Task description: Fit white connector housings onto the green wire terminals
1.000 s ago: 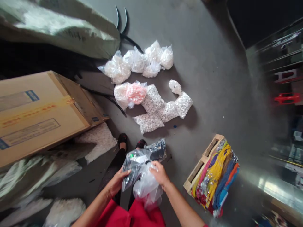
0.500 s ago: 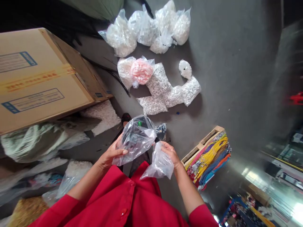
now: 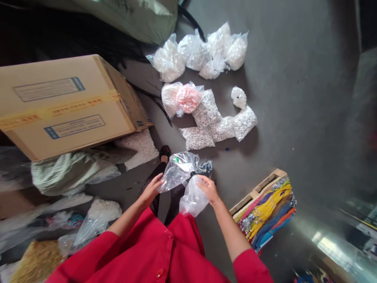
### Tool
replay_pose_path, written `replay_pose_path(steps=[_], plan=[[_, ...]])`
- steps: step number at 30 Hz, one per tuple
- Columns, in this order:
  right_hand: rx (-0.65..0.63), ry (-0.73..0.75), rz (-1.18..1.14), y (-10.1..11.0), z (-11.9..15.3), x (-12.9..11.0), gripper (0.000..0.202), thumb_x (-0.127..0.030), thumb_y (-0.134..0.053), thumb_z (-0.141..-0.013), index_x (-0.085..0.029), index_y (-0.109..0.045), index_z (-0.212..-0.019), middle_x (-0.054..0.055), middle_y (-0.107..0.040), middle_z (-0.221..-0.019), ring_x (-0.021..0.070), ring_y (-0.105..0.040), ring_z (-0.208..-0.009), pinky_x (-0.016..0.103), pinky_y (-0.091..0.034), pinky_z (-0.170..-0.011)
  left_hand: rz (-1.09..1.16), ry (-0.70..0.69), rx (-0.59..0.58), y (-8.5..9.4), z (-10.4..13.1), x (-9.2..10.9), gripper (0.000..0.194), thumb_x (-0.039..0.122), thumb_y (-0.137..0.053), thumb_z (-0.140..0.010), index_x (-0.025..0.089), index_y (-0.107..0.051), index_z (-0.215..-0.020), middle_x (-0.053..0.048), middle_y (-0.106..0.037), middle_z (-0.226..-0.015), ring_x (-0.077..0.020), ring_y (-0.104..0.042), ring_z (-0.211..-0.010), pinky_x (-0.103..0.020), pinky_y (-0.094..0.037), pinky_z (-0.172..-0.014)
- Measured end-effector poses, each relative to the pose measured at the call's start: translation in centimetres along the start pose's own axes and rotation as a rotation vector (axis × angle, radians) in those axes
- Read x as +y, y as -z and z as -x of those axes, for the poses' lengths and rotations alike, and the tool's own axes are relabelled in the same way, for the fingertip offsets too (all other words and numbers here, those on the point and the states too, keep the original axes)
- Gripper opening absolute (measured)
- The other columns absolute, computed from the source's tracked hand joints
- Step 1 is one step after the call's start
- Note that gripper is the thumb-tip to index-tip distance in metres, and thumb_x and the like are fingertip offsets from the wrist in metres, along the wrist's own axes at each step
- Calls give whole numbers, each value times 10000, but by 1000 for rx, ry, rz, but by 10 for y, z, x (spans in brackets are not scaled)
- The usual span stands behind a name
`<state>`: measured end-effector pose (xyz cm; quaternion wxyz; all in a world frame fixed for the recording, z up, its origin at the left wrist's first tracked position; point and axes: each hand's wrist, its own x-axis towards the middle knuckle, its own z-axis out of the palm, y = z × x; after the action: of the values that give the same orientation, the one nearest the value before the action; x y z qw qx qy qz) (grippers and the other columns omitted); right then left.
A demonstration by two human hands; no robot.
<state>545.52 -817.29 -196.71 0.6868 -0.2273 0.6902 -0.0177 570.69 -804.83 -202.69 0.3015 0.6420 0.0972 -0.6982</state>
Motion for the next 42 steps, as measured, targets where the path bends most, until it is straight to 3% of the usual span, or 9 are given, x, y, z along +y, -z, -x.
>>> replay_pose_path(steps=[3, 6, 9, 12, 17, 21, 27, 34, 42], plan=[[75, 8, 134, -33, -62, 0, 355, -380, -801, -790, -142, -696, -1032, 45, -730, -982, 172, -681, -836, 317, -557, -788, -226, -46, 63, 34, 0, -39, 551, 332, -860, -580, 183, -683, -1080, -171, -683, -1229, -383, -497, -1365, -509, -378, -1148], [157, -4, 260, -57, -121, -7, 243, -350, -673, -939, -128, -671, -1039, 44, -701, -1003, 168, -678, -849, 340, -581, -766, -475, -122, 10, 59, 7, -66, 430, 295, -779, -618, 197, -702, -1029, -129, -687, -1253, -348, -536, -1333, -498, -313, -1201], [242, 7, 370, -59, -160, -16, 264, -354, -634, -971, -134, -655, -1116, 61, -686, -1088, 187, -680, -919, 366, -591, -798, -718, -180, -56, 70, 5, -79, 391, 292, -629, -739, 173, -687, -1107, -134, -678, -1287, -315, -589, -1277, -496, -358, -1182], [268, 43, 507, -50, -173, -19, 296, -346, -631, -972, -151, -632, -1194, 86, -655, -1206, 218, -660, -1036, 420, -577, -883, -922, -233, -102, 70, 0, -86, 429, 249, -534, -805, 157, -656, -1206, -139, -651, -1343, -274, -590, -1285, -455, -388, -1171], [29, 97, 777, -53, -134, 10, 285, -346, -625, -974, -153, -639, -1184, 88, -653, -1218, 234, -639, -1103, 463, -541, -955, -1196, -299, -117, 54, 5, -97, 529, 179, -573, -770, 168, -640, -1295, -128, -534, -1497, -273, -400, -1457, -443, -248, -1246], [-274, 87, 991, -64, -74, 58, 265, -364, -653, -951, -150, -668, -1105, 77, -677, -1161, 231, -644, -1078, 474, -515, -980, -1365, -248, -59, 37, 12, -105, 662, 122, -596, -689, 106, -613, -1351, -207, -373, -1594, -386, -181, -1533, -619, -33, -1236], [-505, 125, 1256, -43, -29, 110, 520, -354, -611, -917, -170, -547, -1399, 164, -492, -1494, 314, -493, -1354, 512, -339, -1157, -1397, -185, -59, 7, 18, -130, 569, 196, -658, -770, 165, -629, -1337, -184, -276, -1643, -393, -108, -1544, -685, -52, -1196], [-727, 174, 1513, 20, -41, 91, 653, -444, -360, -990, -109, -362, -1550, 166, -397, -1595, 244, -370, -1486, 376, -246, -1240, -1089, -191, 40, -30, 33, -174, 420, 354, -714, -895, 171, -636, -1265, -118, -448, -1541, -359, -295, -1480, -660, -172, -1201], [-832, 194, 1826, 18, -32, 74, 600, -543, -415, -875, -309, -574, -1405, 46, -560, -1492, 247, -450, -1432, 344, -331, -1198, -535, -197, 322, -35, 68, -240, 376, 355, -671, -933, 182, -624, -1264, -118, -551, -1414, -319, -499, -1325, -585, -389, -1114]])
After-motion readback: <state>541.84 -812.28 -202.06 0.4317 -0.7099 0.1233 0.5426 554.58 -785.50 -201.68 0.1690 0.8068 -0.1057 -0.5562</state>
